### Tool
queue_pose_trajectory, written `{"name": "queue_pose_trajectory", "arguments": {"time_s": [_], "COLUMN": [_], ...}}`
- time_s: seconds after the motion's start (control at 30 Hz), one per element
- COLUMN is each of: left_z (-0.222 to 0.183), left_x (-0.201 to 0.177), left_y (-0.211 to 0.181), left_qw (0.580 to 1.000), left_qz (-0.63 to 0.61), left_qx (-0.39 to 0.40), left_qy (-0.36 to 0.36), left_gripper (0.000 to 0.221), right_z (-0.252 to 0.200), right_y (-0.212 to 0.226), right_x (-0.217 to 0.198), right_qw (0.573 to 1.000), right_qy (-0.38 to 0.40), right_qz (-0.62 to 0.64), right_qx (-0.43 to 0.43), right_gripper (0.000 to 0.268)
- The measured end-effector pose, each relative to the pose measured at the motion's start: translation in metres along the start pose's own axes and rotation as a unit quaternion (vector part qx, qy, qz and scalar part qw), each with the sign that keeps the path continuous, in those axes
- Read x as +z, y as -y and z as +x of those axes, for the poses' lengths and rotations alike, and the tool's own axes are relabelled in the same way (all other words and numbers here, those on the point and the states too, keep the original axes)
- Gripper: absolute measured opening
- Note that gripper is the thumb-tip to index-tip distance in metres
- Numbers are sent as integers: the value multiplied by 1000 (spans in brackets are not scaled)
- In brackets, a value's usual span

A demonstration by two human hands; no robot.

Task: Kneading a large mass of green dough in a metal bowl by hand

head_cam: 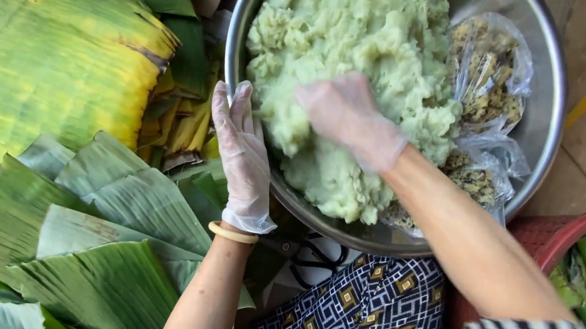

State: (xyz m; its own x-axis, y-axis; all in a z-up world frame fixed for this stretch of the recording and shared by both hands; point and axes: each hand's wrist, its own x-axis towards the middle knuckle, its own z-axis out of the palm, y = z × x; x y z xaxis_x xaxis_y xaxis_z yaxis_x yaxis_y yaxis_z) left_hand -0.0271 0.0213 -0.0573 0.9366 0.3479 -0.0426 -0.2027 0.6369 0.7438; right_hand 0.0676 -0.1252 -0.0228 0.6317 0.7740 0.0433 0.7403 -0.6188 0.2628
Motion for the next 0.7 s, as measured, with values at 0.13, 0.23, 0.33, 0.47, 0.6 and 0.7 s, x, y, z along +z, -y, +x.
{"name": "queue_pose_trajectory", "arguments": {"time_s": [0.13,0.23,0.33,0.47,0.6,0.7], "left_z": [1,-4,-4,-16,-21,-19], "left_x": [0,9,12,16,22,25], "left_y": [1,-4,-7,-11,-9,-13], "left_qw": [1000,999,998,969,962,934], "left_qz": [-23,-39,25,226,228,317], "left_qx": [10,28,34,103,150,165], "left_qy": [-16,-12,-46,-8,0,-7], "left_gripper": [59,58,58,58,66,64], "right_z": [-37,-29,12,52,98,132], "right_y": [33,62,83,35,-7,-9], "right_x": [-75,-105,-54,17,-36,-36], "right_qw": [994,978,996,985,946,935], "right_qy": [101,207,51,-110,189,207], "right_qz": [6,18,-19,-84,56,115], "right_qx": [-28,-26,72,102,257,264], "right_gripper": [64,83,42,17,13,70]}}
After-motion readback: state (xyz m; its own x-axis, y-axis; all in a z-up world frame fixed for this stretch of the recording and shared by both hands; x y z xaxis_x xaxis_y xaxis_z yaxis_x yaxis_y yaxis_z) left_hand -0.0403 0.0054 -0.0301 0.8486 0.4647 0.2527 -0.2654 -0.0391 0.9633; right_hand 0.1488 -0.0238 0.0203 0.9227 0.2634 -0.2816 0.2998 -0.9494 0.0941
